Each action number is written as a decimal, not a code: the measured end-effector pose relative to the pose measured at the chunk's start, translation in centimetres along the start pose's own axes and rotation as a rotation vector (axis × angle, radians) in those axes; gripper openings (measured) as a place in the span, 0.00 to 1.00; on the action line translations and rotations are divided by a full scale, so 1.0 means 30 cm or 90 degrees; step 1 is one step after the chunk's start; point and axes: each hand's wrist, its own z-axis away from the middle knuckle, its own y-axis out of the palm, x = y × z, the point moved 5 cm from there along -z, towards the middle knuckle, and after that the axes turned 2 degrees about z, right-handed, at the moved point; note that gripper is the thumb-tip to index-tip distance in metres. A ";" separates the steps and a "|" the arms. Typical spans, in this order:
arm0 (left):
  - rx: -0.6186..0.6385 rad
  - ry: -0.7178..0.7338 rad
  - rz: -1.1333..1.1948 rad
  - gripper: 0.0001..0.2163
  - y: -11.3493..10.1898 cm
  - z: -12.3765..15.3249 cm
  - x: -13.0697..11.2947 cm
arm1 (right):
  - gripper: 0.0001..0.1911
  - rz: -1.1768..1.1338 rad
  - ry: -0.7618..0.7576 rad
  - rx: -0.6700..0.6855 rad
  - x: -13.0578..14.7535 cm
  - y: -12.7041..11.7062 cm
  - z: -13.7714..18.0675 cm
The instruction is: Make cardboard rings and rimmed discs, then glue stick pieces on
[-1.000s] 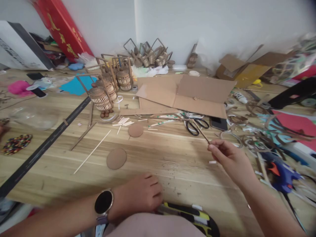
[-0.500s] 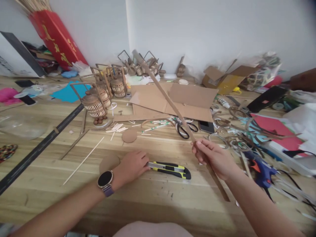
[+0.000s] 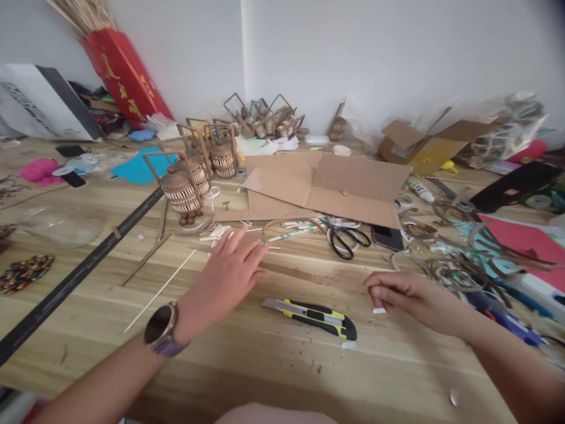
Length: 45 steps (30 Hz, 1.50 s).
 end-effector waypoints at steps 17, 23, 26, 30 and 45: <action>0.364 -0.454 1.026 0.23 0.225 0.091 -0.139 | 0.16 0.426 -0.253 -0.458 0.303 -0.076 -0.166; 0.232 -0.530 1.102 0.20 0.285 0.078 -0.141 | 0.11 0.006 -0.078 -0.194 0.231 0.341 -0.102; 0.224 -0.569 1.161 0.23 0.318 0.094 -0.154 | 0.08 -0.106 -0.023 -0.197 0.226 0.425 -0.077; 0.236 -0.579 1.153 0.27 0.337 0.102 -0.172 | 0.10 -0.281 0.029 -0.177 0.226 0.488 -0.092; 0.202 -0.490 1.285 0.20 0.315 0.112 -0.145 | 0.11 -0.497 0.067 -0.296 0.142 0.493 -0.094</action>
